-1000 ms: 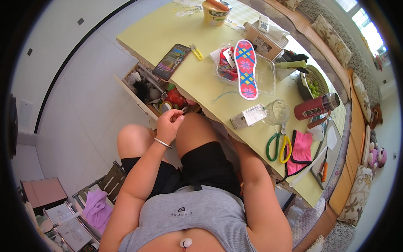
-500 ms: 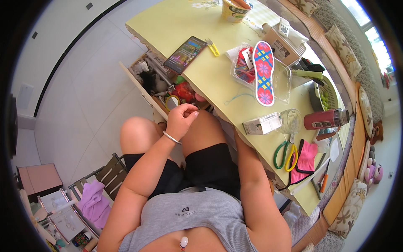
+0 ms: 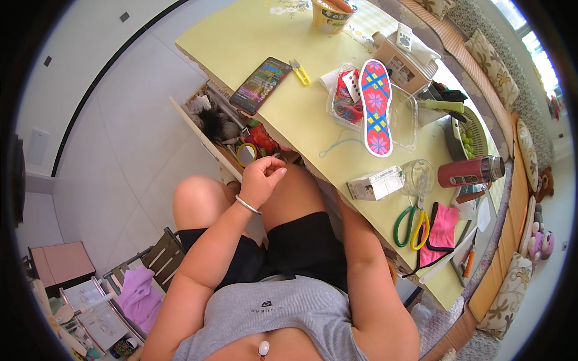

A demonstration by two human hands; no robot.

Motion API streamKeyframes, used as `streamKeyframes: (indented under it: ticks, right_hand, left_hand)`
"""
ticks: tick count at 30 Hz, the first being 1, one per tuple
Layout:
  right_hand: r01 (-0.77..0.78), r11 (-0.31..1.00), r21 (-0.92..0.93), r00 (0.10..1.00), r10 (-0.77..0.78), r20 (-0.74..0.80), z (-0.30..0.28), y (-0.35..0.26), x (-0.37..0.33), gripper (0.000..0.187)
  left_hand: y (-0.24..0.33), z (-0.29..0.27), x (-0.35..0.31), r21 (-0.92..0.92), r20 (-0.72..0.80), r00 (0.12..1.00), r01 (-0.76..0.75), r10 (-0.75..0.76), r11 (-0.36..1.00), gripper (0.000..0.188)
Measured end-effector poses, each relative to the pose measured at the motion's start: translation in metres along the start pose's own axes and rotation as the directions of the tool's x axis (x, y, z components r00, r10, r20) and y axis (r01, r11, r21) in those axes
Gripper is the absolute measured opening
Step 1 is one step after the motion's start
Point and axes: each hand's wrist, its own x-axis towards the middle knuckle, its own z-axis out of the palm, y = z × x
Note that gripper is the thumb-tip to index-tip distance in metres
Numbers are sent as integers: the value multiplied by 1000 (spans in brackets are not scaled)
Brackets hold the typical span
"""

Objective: The person prepares and decorates a shoe insole by cutting a piece of paper with scissors, applying a substance from a container to the insole using a wooden stick, and then smoothing the material over the insole's surface.

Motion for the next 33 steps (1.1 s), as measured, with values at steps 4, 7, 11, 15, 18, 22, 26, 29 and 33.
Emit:
streamKeyframes:
  ticks: [4, 7, 11, 15, 18, 22, 26, 29, 33]
  right_hand:
    - [-38, 999, 18, 999, 38, 12, 0, 1, 13, 36]
    - [-77, 997, 22, 997, 76, 25, 3, 0, 20, 36]
    - [-115, 993, 32, 993, 114, 43, 7, -1, 31, 36]
    - [-149, 988, 46, 987, 146, 62, 9, 1, 39, 37]
    - [-167, 984, 56, 984, 163, 75, 11, 0, 42, 37]
    - [-186, 981, 61, 980, 181, 88, 13, 2, 44, 37]
    - [-194, 978, 74, 978, 186, 98, 14, 3, 47, 37]
    - [-200, 977, 79, 976, 192, 102, 13, 3, 48, 37]
    - [-205, 975, 85, 975, 196, 104, 13, 4, 47, 37]
  left_hand:
    - [-1, 0, 1, 37, -1, 1000, -3, 3, 999, 15]
    - [-10, 2, 0, 16, -3, 1000, -15, 15, 1000, 15]
    - [-14, 0, -1, 104, 7, 1000, -24, 23, 994, 16]
    - [-9, 1, 1, 121, 28, 999, 29, -33, 992, 18]
    - [-10, 3, 2, 124, 36, 999, 19, -24, 992, 19]
    - [-13, 8, 6, 115, 77, 996, 44, -53, 992, 19]
    - [-17, 13, 9, 59, 106, 991, 74, -80, 995, 19]
    - [-13, 14, 11, 120, 121, 990, 53, -68, 991, 20]
    - [-7, 15, 10, 133, 122, 989, 65, -81, 989, 21]
